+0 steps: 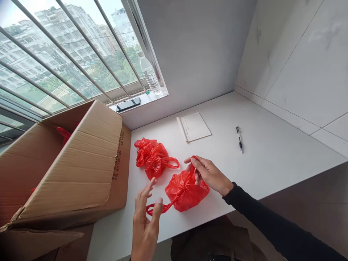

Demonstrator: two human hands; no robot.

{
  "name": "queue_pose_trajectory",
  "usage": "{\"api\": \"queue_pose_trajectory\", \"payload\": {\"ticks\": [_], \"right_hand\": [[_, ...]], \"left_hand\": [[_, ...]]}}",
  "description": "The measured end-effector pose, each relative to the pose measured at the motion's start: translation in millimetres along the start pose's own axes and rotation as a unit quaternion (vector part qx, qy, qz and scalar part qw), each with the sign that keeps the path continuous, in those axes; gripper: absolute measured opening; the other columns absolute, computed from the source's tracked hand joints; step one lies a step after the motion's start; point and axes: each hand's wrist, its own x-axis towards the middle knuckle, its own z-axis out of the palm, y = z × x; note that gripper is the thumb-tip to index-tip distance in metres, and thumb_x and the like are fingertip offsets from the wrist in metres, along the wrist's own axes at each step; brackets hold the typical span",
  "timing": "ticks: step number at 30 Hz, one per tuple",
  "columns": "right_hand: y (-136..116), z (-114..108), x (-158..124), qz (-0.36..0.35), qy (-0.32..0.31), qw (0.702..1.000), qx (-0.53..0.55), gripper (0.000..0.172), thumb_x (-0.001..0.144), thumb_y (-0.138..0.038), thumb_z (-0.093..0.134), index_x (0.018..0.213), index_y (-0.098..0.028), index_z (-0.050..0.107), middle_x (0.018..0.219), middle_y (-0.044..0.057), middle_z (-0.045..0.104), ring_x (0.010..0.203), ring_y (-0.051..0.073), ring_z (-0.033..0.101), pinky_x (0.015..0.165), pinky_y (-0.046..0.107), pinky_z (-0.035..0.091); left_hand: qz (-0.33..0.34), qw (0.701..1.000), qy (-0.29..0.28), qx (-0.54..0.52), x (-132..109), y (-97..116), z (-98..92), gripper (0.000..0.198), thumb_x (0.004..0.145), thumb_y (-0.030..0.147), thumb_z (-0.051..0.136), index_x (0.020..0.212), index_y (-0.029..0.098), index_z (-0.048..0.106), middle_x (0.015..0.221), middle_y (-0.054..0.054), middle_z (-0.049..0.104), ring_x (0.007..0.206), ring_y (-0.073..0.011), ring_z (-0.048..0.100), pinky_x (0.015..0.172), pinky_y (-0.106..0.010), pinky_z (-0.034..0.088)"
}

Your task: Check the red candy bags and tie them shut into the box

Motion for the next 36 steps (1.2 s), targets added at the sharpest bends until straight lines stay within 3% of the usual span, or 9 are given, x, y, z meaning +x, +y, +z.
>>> {"api": "queue_pose_trajectory", "payload": {"ticks": [5,8,11,18,22,26,29,32,36], "right_hand": [[-10,12,-11,-0.051,-0.04,0.993,-0.102,0.041,0.104,-0.055,0.043,0.126,-0.027,0.062,0.097,0.002,0.065,0.074,0.014,0.062,0.08,0.034,0.056],[-16,16,-26,-0.092,0.086,0.969,-0.213,0.038,0.103,-0.047,0.051,0.138,-0.033,0.051,0.116,0.005,0.061,0.081,0.016,0.062,0.082,0.036,0.058],[-13,20,-39,-0.173,0.171,0.911,-0.332,0.028,0.102,-0.034,0.051,0.131,-0.033,0.051,0.122,0.007,0.055,0.076,0.016,0.059,0.075,0.037,0.059],[9,27,-28,-0.195,-0.02,0.837,-0.511,0.022,0.103,-0.017,0.043,0.12,-0.026,0.054,0.113,0.008,0.062,0.101,0.025,0.064,0.084,0.045,0.058],[10,21,-23,-0.189,-0.027,0.84,-0.507,0.02,0.104,-0.015,0.041,0.113,-0.023,0.056,0.103,0.005,0.066,0.095,0.023,0.063,0.083,0.043,0.056],[6,4,-29,-0.137,0.014,0.855,-0.5,0.017,0.104,-0.018,0.041,0.106,-0.026,0.056,0.099,0.003,0.064,0.092,0.021,0.063,0.079,0.04,0.054],[3,-9,-36,-0.087,0.065,0.858,-0.502,0.015,0.105,-0.025,0.041,0.105,-0.028,0.056,0.099,0.003,0.063,0.089,0.021,0.062,0.074,0.04,0.053],[-1,-10,-38,-0.117,0.078,0.849,-0.509,0.015,0.104,-0.026,0.043,0.113,-0.028,0.055,0.114,0.007,0.062,0.107,0.025,0.059,0.084,0.042,0.053],[-2,4,-31,-0.179,0.028,0.836,-0.518,0.032,0.103,-0.031,0.05,0.135,-0.028,0.046,0.133,0.009,0.058,0.124,0.028,0.051,0.101,0.049,0.048]], "left_hand": [[0.139,0.972,-0.155,0.109,26,3,27.0,0.035,0.096,0.018,0.055,0.125,0.033,0.068,0.124,-0.007,0.068,0.116,-0.0282,0.056,0.097,-0.045,0.049],[0.131,0.974,-0.153,0.105,33,-1,37.8,0.023,0.097,0.015,0.053,0.105,0.026,0.071,0.102,-0.006,0.071,0.097,-0.0254,0.06,0.085,-0.042,0.05],[0.122,0.977,-0.147,0.093,36,-6,37.9,0.017,0.099,0.017,0.053,0.098,0.024,0.069,0.098,-0.006,0.07,0.093,-0.0241,0.06,0.082,-0.039,0.05],[0.114,0.983,-0.14,0.045,39,-6,33.2,0.013,0.099,0.02,0.055,0.096,0.024,0.068,0.096,-0.005,0.07,0.091,-0.0214,0.063,0.08,-0.034,0.051],[0.086,0.987,-0.132,0.019,35,-8,30.0,0.014,0.101,0.027,0.054,0.095,0.025,0.067,0.094,-0.005,0.07,0.09,-0.0211,0.065,0.078,-0.033,0.052],[-0.053,0.994,-0.094,-0.035,32,-22,16.9,0.02,0.098,0.042,0.058,0.097,0.025,0.068,0.098,-0.005,0.07,0.092,-0.0223,0.066,0.074,-0.031,0.053],[-0.128,0.989,-0.053,-0.05,32,-32,5.4,0.027,0.095,0.049,0.061,0.1,0.023,0.069,0.103,-0.007,0.071,0.096,-0.0243,0.067,0.084,-0.036,0.053],[-0.094,0.994,-0.037,-0.052,31,-31,2.6,0.028,0.098,0.046,0.057,0.113,0.024,0.067,0.122,-0.009,0.066,0.114,-0.026,0.062,0.096,-0.04,0.051],[0.022,0.996,-0.084,0.011,29,-18,13.5,0.037,0.098,0.036,0.059,0.136,0.032,0.056,0.14,-0.007,0.056,0.132,-0.0256,0.051,0.105,-0.042,0.047]]}}
